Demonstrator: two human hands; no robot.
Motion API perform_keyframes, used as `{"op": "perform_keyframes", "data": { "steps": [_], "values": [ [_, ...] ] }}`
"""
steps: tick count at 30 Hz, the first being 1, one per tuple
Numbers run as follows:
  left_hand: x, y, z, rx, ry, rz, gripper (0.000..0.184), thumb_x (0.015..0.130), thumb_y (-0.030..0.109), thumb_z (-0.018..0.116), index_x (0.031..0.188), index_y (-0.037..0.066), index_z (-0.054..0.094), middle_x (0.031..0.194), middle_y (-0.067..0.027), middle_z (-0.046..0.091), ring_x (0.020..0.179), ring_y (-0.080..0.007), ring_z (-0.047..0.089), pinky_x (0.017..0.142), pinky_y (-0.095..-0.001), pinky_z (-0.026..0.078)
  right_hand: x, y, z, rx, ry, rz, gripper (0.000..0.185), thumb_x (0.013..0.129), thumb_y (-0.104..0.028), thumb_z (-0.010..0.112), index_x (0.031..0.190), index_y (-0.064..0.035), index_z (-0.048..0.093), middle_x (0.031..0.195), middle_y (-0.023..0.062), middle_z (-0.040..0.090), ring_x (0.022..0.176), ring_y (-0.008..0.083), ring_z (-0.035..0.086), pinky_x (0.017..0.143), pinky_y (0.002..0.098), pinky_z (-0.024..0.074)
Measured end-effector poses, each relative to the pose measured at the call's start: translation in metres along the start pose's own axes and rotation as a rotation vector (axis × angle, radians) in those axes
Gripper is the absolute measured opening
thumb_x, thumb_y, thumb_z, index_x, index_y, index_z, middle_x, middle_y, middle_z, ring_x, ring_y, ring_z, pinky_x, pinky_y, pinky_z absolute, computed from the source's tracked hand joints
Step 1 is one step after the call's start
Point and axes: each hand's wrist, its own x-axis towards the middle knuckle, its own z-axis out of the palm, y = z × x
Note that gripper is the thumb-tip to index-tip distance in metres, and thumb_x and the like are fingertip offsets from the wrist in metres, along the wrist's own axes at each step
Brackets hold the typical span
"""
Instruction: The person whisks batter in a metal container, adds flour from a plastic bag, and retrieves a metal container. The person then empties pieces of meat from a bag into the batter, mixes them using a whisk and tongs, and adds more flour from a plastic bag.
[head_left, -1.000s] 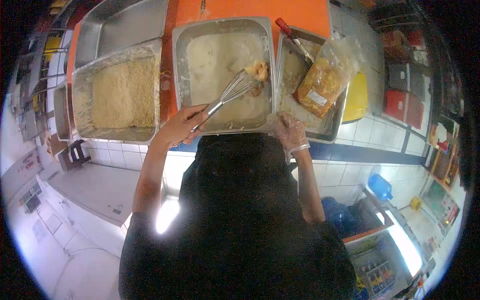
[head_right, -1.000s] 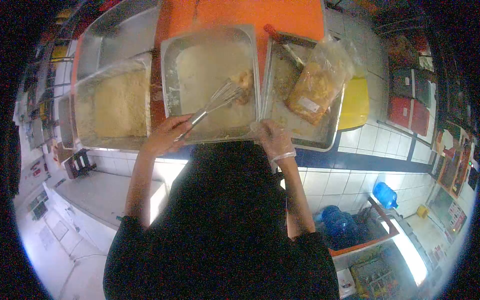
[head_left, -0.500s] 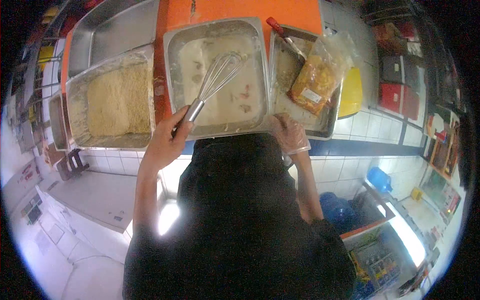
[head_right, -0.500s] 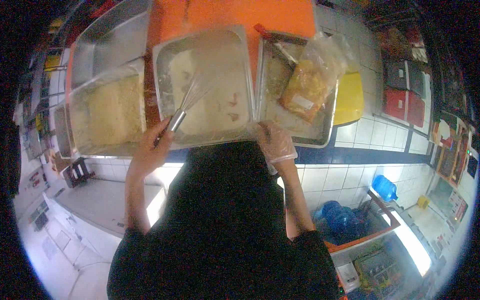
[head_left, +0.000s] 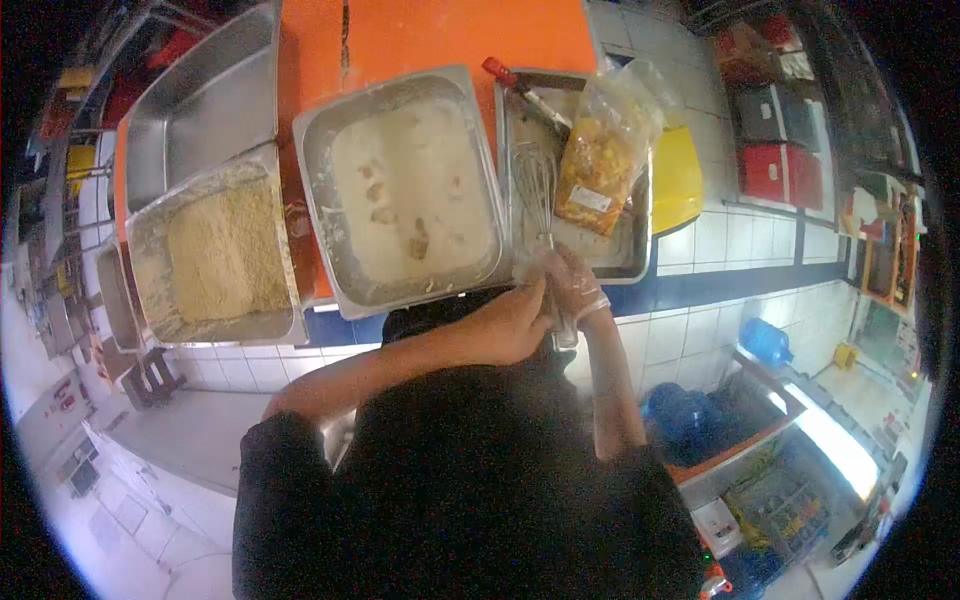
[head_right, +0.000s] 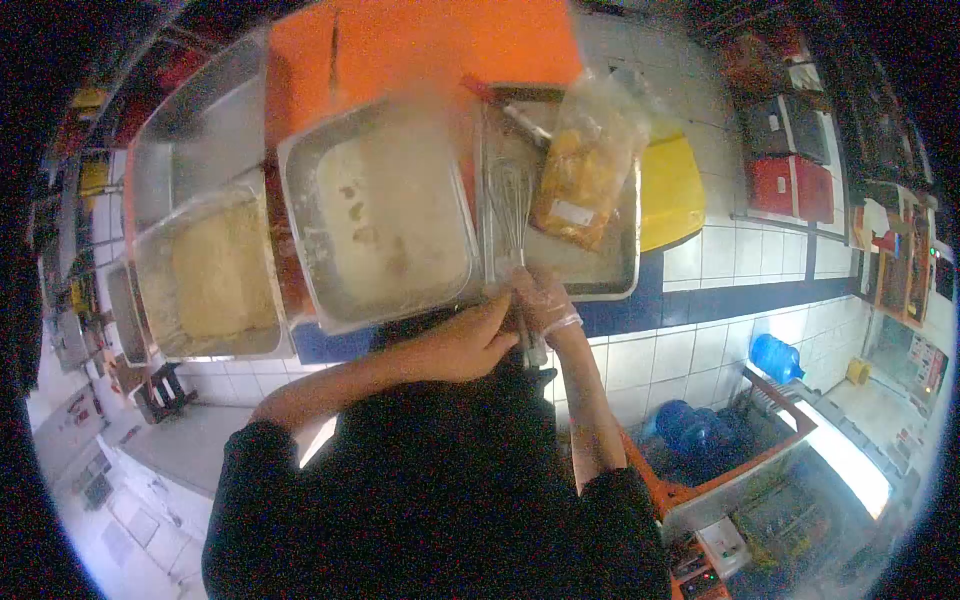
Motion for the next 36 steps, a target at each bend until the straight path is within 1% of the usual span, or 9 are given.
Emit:
{"op": "perform_keyframes", "data": {
  "steps": [3,5,6,9,17,27,29,33,36],
  "values": [
    [0.044,0.027,-0.066,0.352,-0.11,-0.085,0.021,0.089,0.015,0.054,0.1,-0.002,0.053,0.085,-0.0284,0.062,0.087,-0.0476,0.061,0.078,-0.0547,0.048,0.025,0.056,0.002,-0.135,0.043,0.069,0.039,0.096,-0.032,0.055,0.12,-0.0009,0.053,0.102,0.0211,0.065,0.093,0.0327,0.065,0.079,0.0459,0.0485],
    [0.103,0.039,-0.105,0.59,0.149,0.007,0.018,0.088,0.014,0.052,0.098,0.0,0.056,0.082,-0.0232,0.063,0.08,-0.0441,0.063,0.072,-0.0557,0.05,0.021,0.07,0.002,-0.412,0.166,-0.101,0.037,0.095,-0.031,0.053,0.119,-0.0031,0.051,0.1,0.0211,0.065,0.091,0.0356,0.066,0.076,0.0486,0.0492],
    [0.153,0.0,-0.117,0.849,0.379,0.331,0.019,0.086,0.012,0.054,0.102,0.002,0.057,0.089,-0.0183,0.065,0.085,-0.0399,0.064,0.071,-0.0516,0.052,0.015,0.073,0.001,-0.647,0.277,-0.296,0.035,0.095,-0.03,0.051,0.119,-0.0049,0.05,0.098,0.0209,0.066,0.09,0.0375,0.066,0.074,0.0504,0.05],
    [0.267,-0.056,-0.148,1.075,0.247,0.606,0.019,0.083,0.011,0.057,0.1,0.004,0.063,0.095,-0.0134,0.067,0.093,-0.0325,0.064,0.071,-0.0459,0.054,0.013,0.047,0.009,-0.724,0.256,0.149,0.034,0.095,-0.029,0.049,0.121,-0.0078,0.05,0.096,0.0215,0.066,0.086,0.0396,0.066,0.073,0.052,0.0518],
    [0.311,-0.067,-0.144,1.577,-0.186,0.456,0.011,0.078,0.01,0.063,0.084,0.005,0.07,0.087,-0.0132,0.071,0.085,-0.0294,0.069,0.07,-0.0431,0.055,0.025,0.073,0.001,-0.673,0.372,0.003,0.043,0.092,-0.034,0.055,0.126,-0.0095,0.046,0.095,0.0226,0.066,0.093,0.04,0.066,0.075,0.0514,0.0535],
    [0.188,0.047,-0.204,1.213,0.051,0.233,0.018,0.078,0.012,0.065,0.093,0.001,0.063,0.082,-0.018,0.07,0.08,-0.0363,0.069,0.069,-0.0497,0.054,0.013,0.024,-0.018,-0.661,0.24,0.112,0.051,0.089,-0.045,0.058,0.123,-0.0075,0.055,0.113,0.0238,0.063,0.105,0.0406,0.062,0.088,0.0503,0.0509],
    [0.133,0.096,-0.213,1.005,0.009,-0.154,0.027,0.085,0.016,0.062,0.102,-0.002,0.054,0.087,-0.0234,0.067,0.085,-0.0416,0.067,0.072,-0.0524,0.052,0.011,0.023,-0.016,-0.577,0.245,0.15,0.053,0.089,-0.048,0.058,0.122,-0.0067,0.057,0.115,0.0228,0.062,0.11,0.0389,0.06,0.091,0.0495,0.0494],
    [0.088,0.039,-0.193,0.802,0.176,-0.011,0.032,0.092,0.024,0.055,0.102,-0.007,0.05,0.091,-0.0293,0.064,0.089,-0.0458,0.063,0.076,-0.054,0.049,0.019,0.057,-0.009,-0.623,0.286,0.025,0.057,0.089,-0.05,0.057,0.127,-0.0078,0.053,0.117,0.0209,0.062,0.115,0.038,0.058,0.092,0.0487,0.0486],
    [0.083,0.049,-0.128,0.339,0.118,-0.307,0.037,0.097,0.029,0.05,0.111,-0.005,0.051,0.105,-0.0303,0.059,0.104,-0.0457,0.058,0.086,-0.0558,0.045,0.016,0.045,-0.014,-0.723,0.269,0.039,0.069,0.081,-0.04,0.071,0.133,-0.0048,0.044,0.11,0.0241,0.064,0.097,0.0425,0.065,0.081,0.0493,0.0538]
  ]
}}
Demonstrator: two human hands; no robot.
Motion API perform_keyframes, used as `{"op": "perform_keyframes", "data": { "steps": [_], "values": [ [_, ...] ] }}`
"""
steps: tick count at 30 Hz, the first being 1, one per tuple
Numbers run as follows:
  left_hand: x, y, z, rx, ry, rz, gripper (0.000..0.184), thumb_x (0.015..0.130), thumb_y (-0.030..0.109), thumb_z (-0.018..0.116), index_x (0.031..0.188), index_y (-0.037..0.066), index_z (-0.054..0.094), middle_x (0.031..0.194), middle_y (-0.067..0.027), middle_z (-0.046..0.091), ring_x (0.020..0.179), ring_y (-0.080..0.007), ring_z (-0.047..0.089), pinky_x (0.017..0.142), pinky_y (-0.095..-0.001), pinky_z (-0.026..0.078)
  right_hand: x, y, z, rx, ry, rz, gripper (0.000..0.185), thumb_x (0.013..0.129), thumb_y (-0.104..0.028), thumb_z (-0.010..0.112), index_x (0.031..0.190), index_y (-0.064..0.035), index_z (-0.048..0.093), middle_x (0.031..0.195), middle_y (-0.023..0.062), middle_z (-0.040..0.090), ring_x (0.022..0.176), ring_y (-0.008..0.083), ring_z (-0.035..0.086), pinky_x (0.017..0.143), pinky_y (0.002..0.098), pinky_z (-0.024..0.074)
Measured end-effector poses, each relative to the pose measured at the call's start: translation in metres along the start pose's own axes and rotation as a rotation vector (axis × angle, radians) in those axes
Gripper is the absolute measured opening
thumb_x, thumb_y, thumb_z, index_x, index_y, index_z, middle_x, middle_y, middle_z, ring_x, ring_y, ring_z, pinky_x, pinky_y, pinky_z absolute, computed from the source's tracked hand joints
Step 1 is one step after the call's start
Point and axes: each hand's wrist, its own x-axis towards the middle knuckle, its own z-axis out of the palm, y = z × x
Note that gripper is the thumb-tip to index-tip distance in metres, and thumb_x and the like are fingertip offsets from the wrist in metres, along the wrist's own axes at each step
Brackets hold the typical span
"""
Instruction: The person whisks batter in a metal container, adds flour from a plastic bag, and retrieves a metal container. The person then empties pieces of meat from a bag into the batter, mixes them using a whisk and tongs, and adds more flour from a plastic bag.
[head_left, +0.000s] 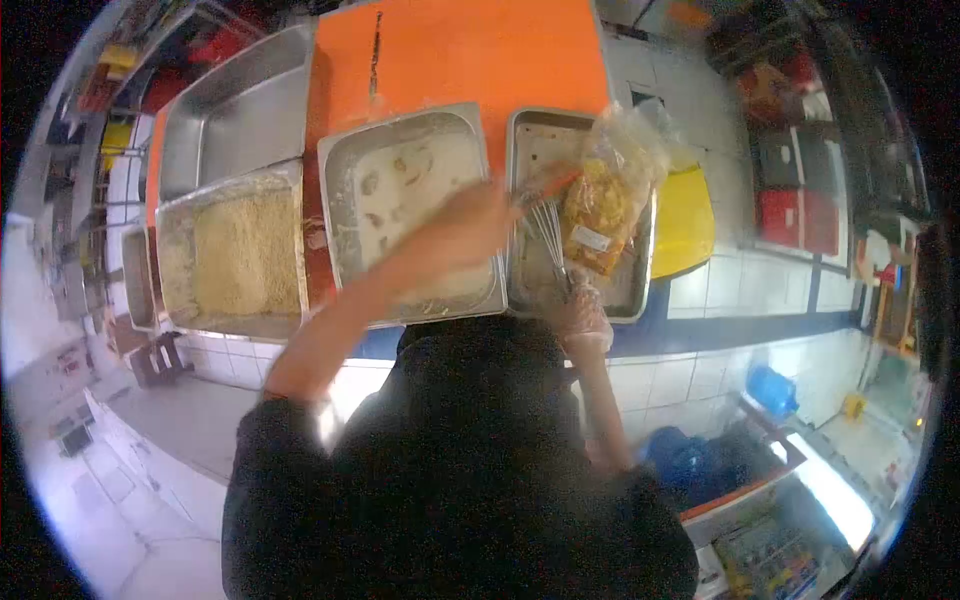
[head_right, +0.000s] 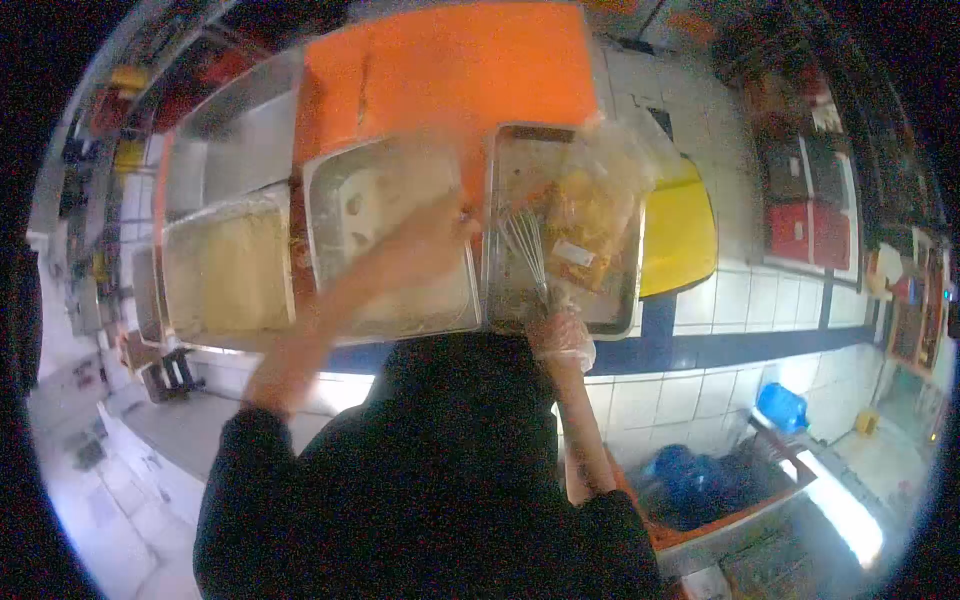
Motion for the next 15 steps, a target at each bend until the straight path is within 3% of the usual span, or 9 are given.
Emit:
{"op": "perform_keyframes", "data": {
  "steps": [2,4,6,8,10,11,12,13,15],
  "values": [
    [-0.01,0.019,0.044,-0.06,0.046,0.003,0.038,0.096,0.022,0.049,0.118,-0.009,0.044,0.1,-0.0332,0.059,0.102,-0.0469,0.058,0.086,-0.0556,0.046,-0.004,0.005,-0.007,-0.032,-0.042,0.039,0.062,0.084,-0.038,0.068,0.131,-0.0043,0.046,0.11,0.0269,0.063,0.101,0.044,0.063,0.082,0.0488,0.0534],
    [-0.019,0.015,0.099,-0.117,0.101,0.038,0.048,0.091,0.007,0.049,0.133,-0.01,0.033,0.109,-0.039,0.052,0.1,-0.0507,0.056,0.086,-0.0536,0.049,-0.011,-0.008,-0.034,0.013,-0.024,0.021,0.058,0.086,-0.037,0.066,0.13,-0.0044,0.047,0.11,0.0273,0.063,0.101,0.0452,0.062,0.083,0.0493,0.0525],
    [-0.051,0.013,0.139,-0.126,0.201,0.029,0.056,0.087,0.004,0.05,0.135,-0.014,0.028,0.112,-0.0403,0.047,0.096,-0.052,0.058,0.086,-0.0507,0.051,-0.008,-0.007,-0.051,0.053,-0.017,-0.002,0.054,0.088,-0.036,0.064,0.129,-0.0044,0.048,0.109,0.0278,0.063,0.101,0.0464,0.062,0.083,0.0498,0.0516],
    [-0.076,0.011,0.174,-0.172,0.29,-0.029,0.063,0.083,0.001,0.051,0.138,-0.017,0.023,0.116,-0.0415,0.042,0.091,-0.0534,0.059,0.085,-0.0478,0.054,-0.003,0.007,-0.055,0.101,-0.03,-0.08,0.044,0.092,-0.031,0.061,0.126,-0.0038,0.054,0.117,0.0227,0.063,0.109,0.0376,0.061,0.091,0.0448,0.0491],
    [-0.092,0.007,0.193,-0.063,0.258,-0.127,0.076,0.081,-0.001,0.053,0.145,-0.013,0.015,0.113,-0.0356,0.042,0.089,-0.0489,0.062,0.079,-0.0451,0.056,0.003,0.003,-0.062,0.055,-0.033,-0.151,0.042,0.092,-0.027,0.062,0.126,-0.0031,0.054,0.118,0.0224,0.062,0.11,0.0368,0.061,0.092,0.0439,0.0489],
    [-0.094,0.005,0.2,-0.092,0.271,-0.15,0.076,0.081,-0.001,0.053,0.145,-0.013,0.015,0.113,-0.0356,0.042,0.089,-0.0489,0.062,0.079,-0.0451,0.056,0.004,0.003,-0.065,0.035,-0.011,-0.204,0.041,0.092,-0.024,0.063,0.126,-0.0024,0.054,0.119,0.022,0.062,0.11,0.0359,0.061,0.093,0.043,0.0486],
    [-0.095,0.002,0.205,-0.118,0.245,-0.198,0.075,0.08,0.0,0.055,0.144,-0.013,0.018,0.114,-0.0341,0.042,0.088,-0.0465,0.063,0.078,-0.0447,0.057,0.009,0.021,-0.054,-0.035,0.105,-0.391,0.04,0.092,-0.02,0.063,0.126,-0.0009,0.053,0.117,0.022,0.062,0.109,0.0346,0.062,0.094,0.0406,0.049],
    [-0.095,-0.001,0.211,-0.143,0.219,-0.241,0.074,0.08,0.001,0.057,0.143,-0.013,0.021,0.115,-0.0327,0.041,0.086,-0.0442,0.064,0.076,-0.0443,0.057,0.008,0.018,-0.054,-0.059,0.088,-0.412,0.04,0.092,-0.02,0.063,0.126,-0.0009,0.053,0.117,0.022,0.062,0.109,0.0346,0.062,0.094,0.0406,0.049],
    [-0.085,-0.017,0.239,-0.086,0.305,-0.226,0.074,0.079,0.002,0.059,0.142,-0.013,0.024,0.117,-0.0325,0.041,0.086,-0.0426,0.063,0.075,-0.0436,0.058,0.005,0.009,-0.055,0.194,0.159,-0.501,0.038,0.09,-0.013,0.065,0.124,-0.0008,0.055,0.115,0.0218,0.061,0.108,0.0341,0.062,0.094,0.0381,0.0495]
  ]
}}
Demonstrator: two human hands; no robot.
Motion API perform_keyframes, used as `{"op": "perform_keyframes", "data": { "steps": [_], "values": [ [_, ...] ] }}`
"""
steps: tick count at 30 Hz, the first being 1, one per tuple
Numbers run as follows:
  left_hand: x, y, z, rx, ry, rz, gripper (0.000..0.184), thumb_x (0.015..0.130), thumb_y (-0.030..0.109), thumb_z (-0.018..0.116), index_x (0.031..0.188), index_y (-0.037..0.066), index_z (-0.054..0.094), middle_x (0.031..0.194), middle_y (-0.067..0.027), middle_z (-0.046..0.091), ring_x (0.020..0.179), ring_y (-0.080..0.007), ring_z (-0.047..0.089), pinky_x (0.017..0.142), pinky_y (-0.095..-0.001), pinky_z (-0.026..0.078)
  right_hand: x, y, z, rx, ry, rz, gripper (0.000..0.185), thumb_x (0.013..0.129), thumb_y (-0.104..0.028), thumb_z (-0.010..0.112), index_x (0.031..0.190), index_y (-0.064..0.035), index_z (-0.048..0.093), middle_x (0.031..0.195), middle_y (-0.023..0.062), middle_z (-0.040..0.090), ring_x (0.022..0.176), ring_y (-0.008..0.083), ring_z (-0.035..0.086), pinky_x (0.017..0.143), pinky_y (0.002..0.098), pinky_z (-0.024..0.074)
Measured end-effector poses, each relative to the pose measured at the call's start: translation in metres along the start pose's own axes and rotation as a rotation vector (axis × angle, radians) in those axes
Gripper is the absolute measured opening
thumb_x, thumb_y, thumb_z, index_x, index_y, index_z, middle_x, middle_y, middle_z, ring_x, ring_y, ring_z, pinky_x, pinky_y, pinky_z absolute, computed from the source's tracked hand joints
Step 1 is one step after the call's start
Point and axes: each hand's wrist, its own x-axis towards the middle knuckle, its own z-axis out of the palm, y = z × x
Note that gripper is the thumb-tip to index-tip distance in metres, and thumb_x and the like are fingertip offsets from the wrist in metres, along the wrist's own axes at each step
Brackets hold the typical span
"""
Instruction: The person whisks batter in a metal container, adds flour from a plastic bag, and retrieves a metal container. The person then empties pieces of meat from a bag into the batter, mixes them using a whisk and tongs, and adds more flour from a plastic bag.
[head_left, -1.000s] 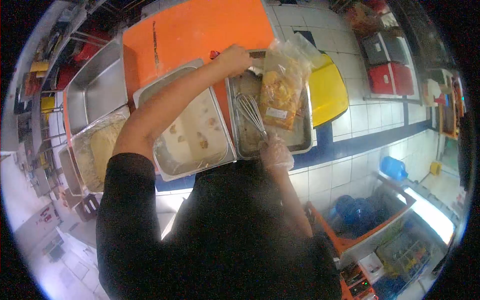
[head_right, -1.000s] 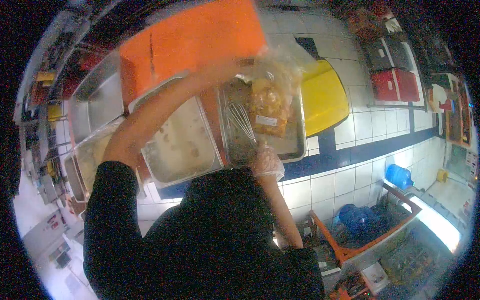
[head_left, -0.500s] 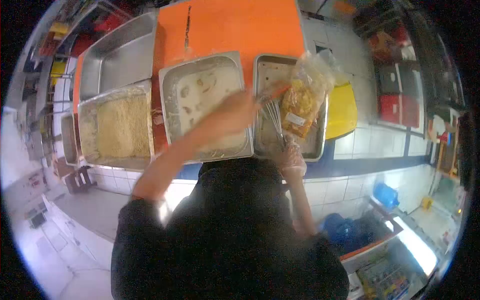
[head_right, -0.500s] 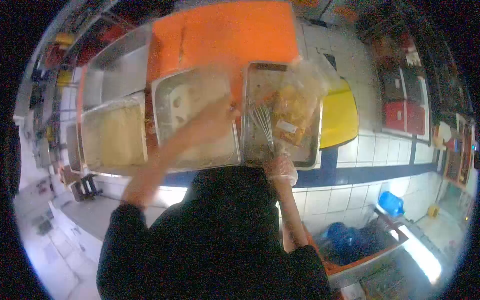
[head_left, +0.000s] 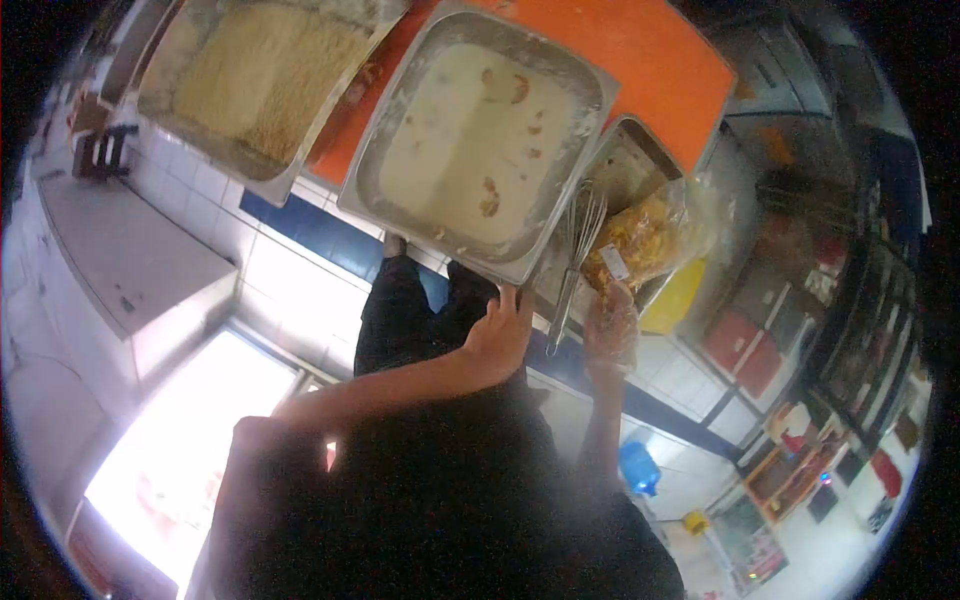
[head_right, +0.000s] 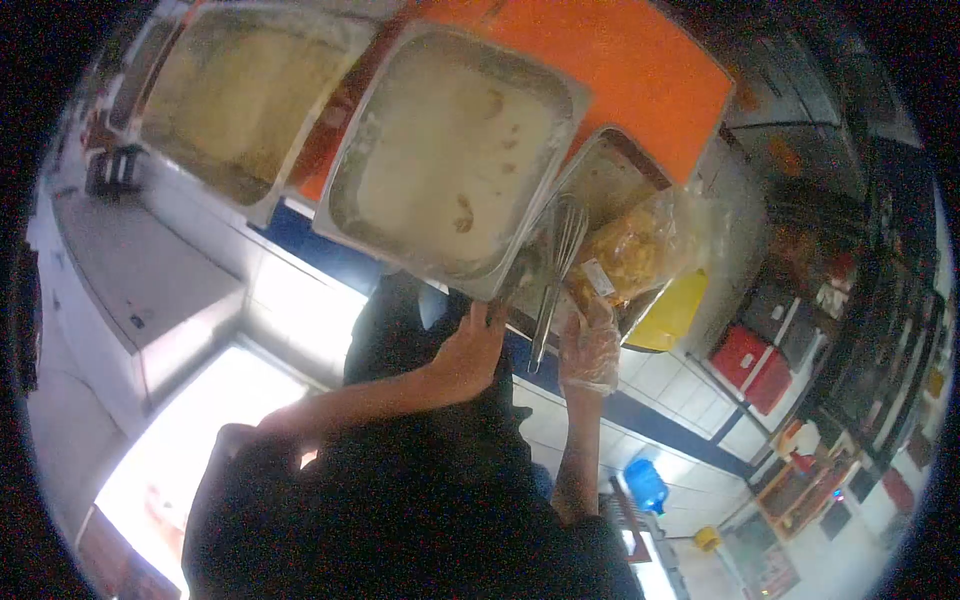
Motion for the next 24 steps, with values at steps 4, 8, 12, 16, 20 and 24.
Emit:
{"op": "perform_keyframes", "data": {
  "steps": [4,8,12,16,20,24],
  "values": [
    [0.007,-0.023,0.025,0.052,0.171,0.083,0.071,0.076,0.005,0.062,0.139,-0.012,0.032,0.119,-0.0307,0.043,0.088,-0.0383,0.063,0.07,-0.0401,0.06,-0.004,-0.038,-0.007,-0.252,-0.044,-0.168,0.034,0.088,-0.007,0.065,0.121,0.0006,0.056,0.112,0.0209,0.062,0.107,0.0314,0.063,0.091,0.0377,0.0501],
    [-0.012,-0.056,0.038,-0.112,0.344,0.163,0.07,0.075,0.006,0.064,0.137,-0.01,0.034,0.121,-0.029,0.045,0.09,-0.0361,0.061,0.068,-0.0379,0.06,-0.025,-0.125,0.022,-0.258,0.005,-0.389,0.025,0.091,-0.013,0.063,0.112,0.0,0.059,0.112,0.0174,0.064,0.101,0.0311,0.063,0.086,0.0417,0.0496],
    [-0.066,-0.118,0.037,-0.308,0.338,0.135,0.067,0.077,0.006,0.064,0.136,-0.007,0.035,0.125,-0.0269,0.046,0.102,-0.0371,0.062,0.074,-0.0401,0.059,-0.075,-0.185,0.101,0.034,-0.255,-0.485,0.022,0.094,-0.017,0.061,0.107,0.0005,0.061,0.109,0.0162,0.064,0.099,0.0279,0.064,0.082,0.039,0.0515],
    [-0.116,-0.259,0.098,-0.624,0.167,-0.186,0.041,0.083,0.012,0.058,0.12,-0.002,0.05,0.111,-0.0245,0.058,0.104,-0.0375,0.062,0.082,-0.0465,0.055,-0.103,-0.172,0.242,-0.023,-0.5,-0.532,0.024,0.093,-0.016,0.062,0.114,-0.0028,0.061,0.113,0.0146,0.066,0.1,0.0312,0.065,0.085,0.0408,0.0532],
    [-0.192,-0.436,0.223,-0.715,0.362,-0.936,0.031,0.086,0.014,0.055,0.114,0.002,0.06,0.102,-0.0211,0.065,0.091,-0.0382,0.066,0.083,-0.0467,0.052,-0.074,-0.144,0.433,-0.178,-0.698,-0.516,0.034,0.097,-0.032,0.056,0.112,-0.0013,0.062,0.111,0.0184,0.066,0.102,0.0321,0.065,0.09,0.0414,0.0511],
    [-0.297,-0.528,0.357,-1.31,0.858,-1.428,0.031,0.086,0.013,0.057,0.115,0.0,0.058,0.094,-0.021,0.066,0.074,-0.031,0.066,0.068,-0.0402,0.053,0.0,-0.154,0.626,-0.476,-0.542,-0.492,0.055,0.095,-0.049,0.051,0.11,0.0034,0.061,0.109,0.0246,0.064,0.105,0.0381,0.062,0.089,0.045,0.0495]
  ]
}}
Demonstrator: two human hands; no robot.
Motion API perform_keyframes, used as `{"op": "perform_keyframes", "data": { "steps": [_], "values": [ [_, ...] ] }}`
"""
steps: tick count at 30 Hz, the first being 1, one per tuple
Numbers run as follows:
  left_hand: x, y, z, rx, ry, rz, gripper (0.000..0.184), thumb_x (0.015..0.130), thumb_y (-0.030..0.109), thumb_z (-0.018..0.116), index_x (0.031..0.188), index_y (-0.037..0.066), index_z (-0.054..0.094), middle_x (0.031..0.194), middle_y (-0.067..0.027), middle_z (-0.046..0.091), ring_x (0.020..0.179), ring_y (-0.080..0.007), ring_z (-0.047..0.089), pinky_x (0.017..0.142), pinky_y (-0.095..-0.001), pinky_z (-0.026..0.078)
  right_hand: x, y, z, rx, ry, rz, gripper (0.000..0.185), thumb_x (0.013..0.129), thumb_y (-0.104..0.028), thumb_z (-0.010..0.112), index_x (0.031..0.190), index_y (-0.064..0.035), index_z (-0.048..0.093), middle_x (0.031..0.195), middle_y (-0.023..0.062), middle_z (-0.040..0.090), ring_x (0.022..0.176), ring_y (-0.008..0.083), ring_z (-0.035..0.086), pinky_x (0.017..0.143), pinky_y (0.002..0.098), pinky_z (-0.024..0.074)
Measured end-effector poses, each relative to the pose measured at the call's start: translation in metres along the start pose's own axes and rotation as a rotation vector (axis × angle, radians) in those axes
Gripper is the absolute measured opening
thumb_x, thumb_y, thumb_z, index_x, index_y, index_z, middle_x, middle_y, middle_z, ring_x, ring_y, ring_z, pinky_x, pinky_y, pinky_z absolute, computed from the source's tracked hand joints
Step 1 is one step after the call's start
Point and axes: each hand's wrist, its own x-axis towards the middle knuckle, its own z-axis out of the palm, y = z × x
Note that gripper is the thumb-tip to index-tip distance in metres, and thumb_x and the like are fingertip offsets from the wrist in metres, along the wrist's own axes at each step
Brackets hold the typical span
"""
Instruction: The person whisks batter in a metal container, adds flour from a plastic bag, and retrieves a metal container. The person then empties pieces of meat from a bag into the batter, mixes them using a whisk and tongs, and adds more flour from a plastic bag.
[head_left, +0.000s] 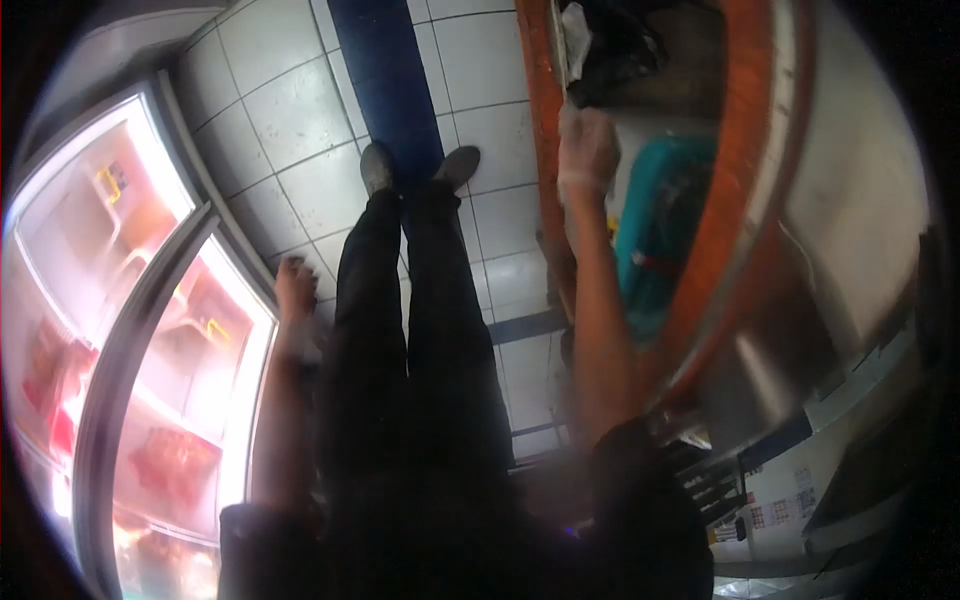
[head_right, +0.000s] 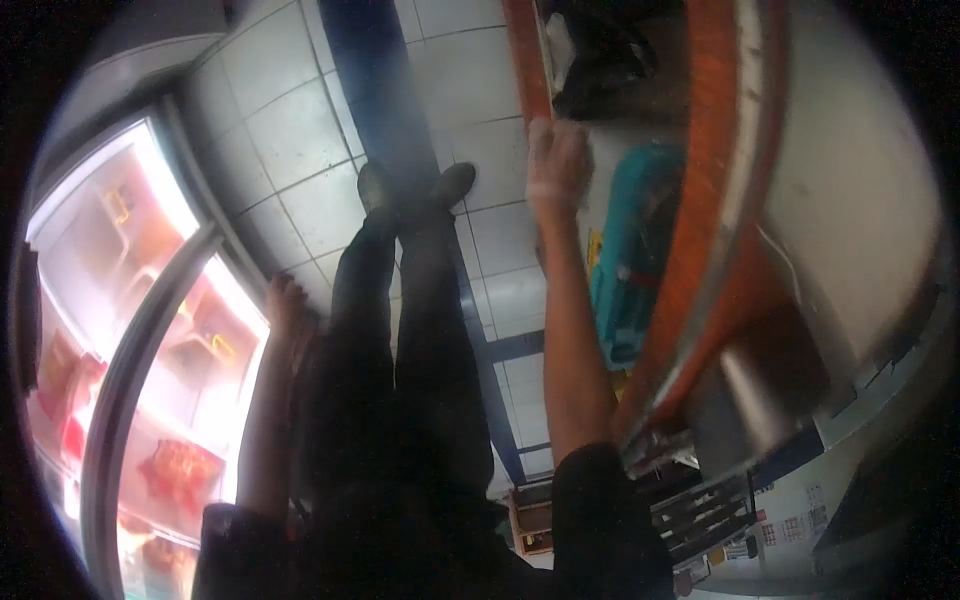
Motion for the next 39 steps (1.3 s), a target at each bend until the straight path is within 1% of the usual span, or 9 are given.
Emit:
{"op": "perform_keyframes", "data": {
  "steps": [4,7,10,15,17,21,31,34,39],
  "values": [
    [0.026,-0.11,-0.054,0.539,0.054,0.537,0.029,0.088,0.015,0.057,0.112,-0.001,0.058,0.087,-0.0156,0.065,0.07,-0.0251,0.065,0.063,-0.0376,0.052,0.142,0.026,0.087,-0.284,-0.104,0.001,0.052,0.095,-0.043,0.049,0.111,0.0046,0.062,0.114,0.0283,0.062,0.109,0.0389,0.062,0.091,0.0461,0.0491],
    [-0.003,-0.074,-0.057,0.172,-0.204,-0.162,0.029,0.089,0.018,0.058,0.112,0.0,0.059,0.087,-0.0169,0.067,0.068,-0.0279,0.065,0.064,-0.038,0.053,0.163,0.046,0.092,-0.312,-0.187,-0.048,0.044,0.095,-0.036,0.048,0.11,0.0024,0.064,0.116,0.027,0.063,0.109,0.0386,0.062,0.091,0.046,0.0493],
    [0.0,-0.064,-0.035,-0.025,-0.159,-0.157,0.03,0.089,0.02,0.058,0.111,0.001,0.061,0.093,-0.0201,0.068,0.074,-0.0338,0.067,0.07,-0.0432,0.053,0.122,0.019,0.037,-0.28,0.059,-0.147,0.035,0.095,-0.03,0.047,0.101,-0.0008,0.066,0.103,0.0225,0.067,0.101,0.0395,0.063,0.087,0.0466,0.0502],
    [-0.058,0.143,0.016,0.383,-0.271,0.534,0.05,0.087,0.019,0.063,0.131,0.002,0.048,0.113,-0.0245,0.063,0.106,-0.0387,0.062,0.091,-0.0445,0.05,-0.019,-0.056,-0.119,0.015,-0.001,0.015,0.035,0.097,-0.029,0.046,0.111,-0.0004,0.061,0.107,0.0238,0.066,0.099,0.0427,0.061,0.088,0.0467,0.0493],
    [-0.087,0.211,0.029,0.403,-0.354,0.775,0.071,0.083,0.019,0.069,0.143,0.002,0.035,0.132,-0.026,0.051,0.122,-0.0402,0.051,0.102,-0.044,0.043,-0.071,-0.021,-0.168,-0.466,0.552,-0.775,0.027,0.096,-0.021,0.052,0.113,-0.0024,0.061,0.112,0.0177,0.066,0.101,0.0387,0.062,0.089,0.045,0.0503],
    [-0.158,0.315,0.021,0.373,-0.353,1.159,0.091,0.08,0.02,0.075,0.149,-0.001,0.019,0.148,-0.0261,0.033,0.135,-0.0421,0.038,0.112,-0.0434,0.035,-0.18,-0.06,-0.317,-0.439,0.517,-0.499,0.025,0.092,-0.014,0.059,0.114,-0.0021,0.061,0.12,0.0159,0.063,0.108,0.0364,0.061,0.09,0.0432,0.0512],
    [-0.421,0.457,0.029,-0.003,-0.683,1.972,0.057,0.08,0.015,0.075,0.13,-0.001,0.052,0.138,-0.0255,0.049,0.123,-0.0404,0.053,0.099,-0.0421,0.048,-0.309,-0.062,-0.592,1.544,0.57,0.089,0.014,0.092,-0.023,0.064,0.095,-0.0088,0.065,0.083,0.0067,0.065,0.075,0.0153,0.064,0.062,0.0279,0.0523],
    [-0.486,0.471,0.055,0.036,-0.632,2.168,0.058,0.075,0.012,0.079,0.127,-0.001,0.055,0.129,-0.0225,0.056,0.118,-0.035,0.057,0.097,-0.0403,0.048,-0.293,0.011,-0.632,1.791,0.242,0.003,0.018,0.094,-0.026,0.064,0.081,-0.0137,0.061,0.062,-0.004,0.052,0.046,0.0079,0.048,0.04,0.0193,0.0366],
    [-0.552,0.484,0.1,-0.089,-0.842,1.801,0.044,0.074,0.018,0.082,0.107,-0.006,0.064,0.096,-0.0161,0.072,0.085,-0.0253,0.071,0.075,-0.0348,0.055,-0.264,0.12,-0.641,1.631,0.265,0.047,0.026,0.092,-0.035,0.065,0.079,-0.0134,0.059,0.063,-0.0053,0.051,0.047,0.0054,0.043,0.043,0.0204,0.0369]
  ]
}}
